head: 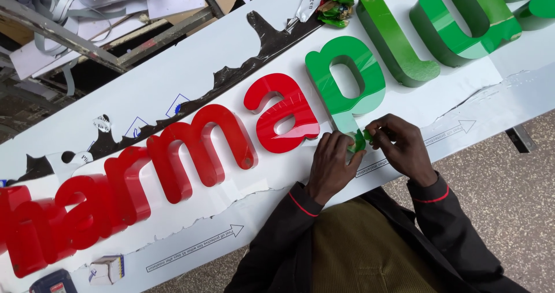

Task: Peeling off the protective plastic film from large 3D letters for a pharmacy sign.

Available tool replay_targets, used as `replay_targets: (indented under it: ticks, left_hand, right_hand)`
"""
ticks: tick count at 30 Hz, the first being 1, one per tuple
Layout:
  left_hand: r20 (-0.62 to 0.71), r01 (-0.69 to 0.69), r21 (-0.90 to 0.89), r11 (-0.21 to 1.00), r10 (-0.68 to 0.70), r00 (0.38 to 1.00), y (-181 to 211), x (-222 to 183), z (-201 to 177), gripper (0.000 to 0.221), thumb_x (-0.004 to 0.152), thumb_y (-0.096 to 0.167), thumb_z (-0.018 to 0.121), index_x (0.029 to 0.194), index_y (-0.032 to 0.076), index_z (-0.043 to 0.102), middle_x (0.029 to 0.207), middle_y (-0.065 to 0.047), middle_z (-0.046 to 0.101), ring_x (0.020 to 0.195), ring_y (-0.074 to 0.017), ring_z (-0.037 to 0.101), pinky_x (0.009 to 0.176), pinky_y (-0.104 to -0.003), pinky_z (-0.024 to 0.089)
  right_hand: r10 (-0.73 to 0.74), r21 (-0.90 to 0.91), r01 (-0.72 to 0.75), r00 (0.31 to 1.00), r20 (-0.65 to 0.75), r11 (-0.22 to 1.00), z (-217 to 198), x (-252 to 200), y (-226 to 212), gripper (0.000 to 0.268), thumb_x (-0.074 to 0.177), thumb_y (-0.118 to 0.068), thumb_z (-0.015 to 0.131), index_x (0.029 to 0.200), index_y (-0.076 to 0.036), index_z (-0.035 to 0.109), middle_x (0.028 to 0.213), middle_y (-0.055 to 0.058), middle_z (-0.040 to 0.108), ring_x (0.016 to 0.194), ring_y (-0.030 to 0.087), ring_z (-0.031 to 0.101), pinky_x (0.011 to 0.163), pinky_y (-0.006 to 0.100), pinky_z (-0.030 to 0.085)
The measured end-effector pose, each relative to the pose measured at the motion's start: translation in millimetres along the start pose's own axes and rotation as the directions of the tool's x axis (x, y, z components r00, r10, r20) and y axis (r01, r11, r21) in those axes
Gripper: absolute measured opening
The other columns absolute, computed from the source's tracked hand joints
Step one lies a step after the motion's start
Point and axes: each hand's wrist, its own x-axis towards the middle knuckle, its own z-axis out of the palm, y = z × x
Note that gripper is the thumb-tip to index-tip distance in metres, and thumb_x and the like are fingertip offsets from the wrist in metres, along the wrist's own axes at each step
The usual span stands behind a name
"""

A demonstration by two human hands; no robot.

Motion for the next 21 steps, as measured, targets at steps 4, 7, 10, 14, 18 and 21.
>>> replay_targets:
  ticks: [4,7,10,14,18,21]
  left_hand:
    - [0.034,0.019,-0.085,0.996,-0.016,0.999,-2.6,-3.0,-2.8,0.014,0.104,0.014,0.079,0.105,0.009,0.067,0.093,-0.005,0.062,0.087,-0.0382,0.071,0.078,-0.045,0.057]
    - [0.065,0.016,-0.111,0.994,-0.008,0.998,-11.3,-1.2,-9.9,0.01,0.108,0.013,0.075,0.105,0.01,0.067,0.093,-0.006,0.064,0.087,-0.0381,0.072,0.077,-0.045,0.058]
    - [0.094,0.031,-0.149,0.988,-0.017,0.995,-23.8,8.5,-20.1,0.006,0.106,0.006,0.074,0.107,0.007,0.068,0.093,-0.011,0.066,0.089,-0.0422,0.073,0.077,-0.05,0.059]
    - [0.059,0.032,-0.14,0.99,-0.024,0.998,-31.7,35.9,-42.4,0.005,0.111,0.01,0.072,0.108,0.007,0.069,0.093,-0.011,0.068,0.09,-0.0418,0.073,0.078,-0.049,0.061]
    - [0.05,0.043,-0.184,0.982,-0.035,0.998,-37.1,49.6,-55.5,0.009,0.112,0.015,0.074,0.107,0.008,0.07,0.087,-0.008,0.066,0.083,-0.0379,0.072,0.075,-0.047,0.06]
    - [0.071,0.075,-0.211,0.975,-0.061,0.996,-42.9,43.8,-46.1,0.008,0.109,0.013,0.077,0.107,0.008,0.071,0.087,-0.008,0.068,0.082,-0.0346,0.073,0.075,-0.046,0.06]
  right_hand:
    - [0.016,0.004,-0.017,1.0,0.008,1.0,3.0,-4.2,-8.0,0.01,0.107,0.007,0.071,0.11,0.005,0.081,0.083,0.023,0.075,0.071,0.034,0.082,0.067,0.049,0.067]
    - [0.007,-0.005,-0.006,1.0,0.02,1.0,3.0,-5.7,-19.0,0.01,0.106,0.006,0.072,0.109,0.005,0.081,0.085,0.023,0.075,0.071,0.033,0.081,0.068,0.048,0.068]
    - [-0.05,-0.102,0.056,0.997,0.054,0.993,4.3,-0.8,-35.0,0.012,0.108,0.005,0.071,0.11,0.007,0.082,0.091,0.026,0.076,0.074,0.039,0.081,0.069,0.052,0.066]
    - [-0.162,-0.316,0.21,0.972,0.172,0.925,6.5,4.5,-40.2,0.014,0.105,0.004,0.073,0.116,0.006,0.082,0.101,0.025,0.077,0.083,0.044,0.08,0.066,0.05,0.064]
    - [-0.209,-0.562,0.383,0.914,0.349,0.733,7.2,4.1,-52.2,0.014,0.103,-0.006,0.078,0.114,-0.001,0.084,0.103,0.019,0.078,0.094,0.037,0.08,0.064,0.045,0.065]
    - [-0.293,-0.658,0.533,0.845,0.447,0.532,10.7,5.6,-40.0,0.008,0.102,-0.015,0.08,0.106,-0.008,0.084,0.1,0.011,0.077,0.094,0.03,0.078,0.061,0.04,0.064]
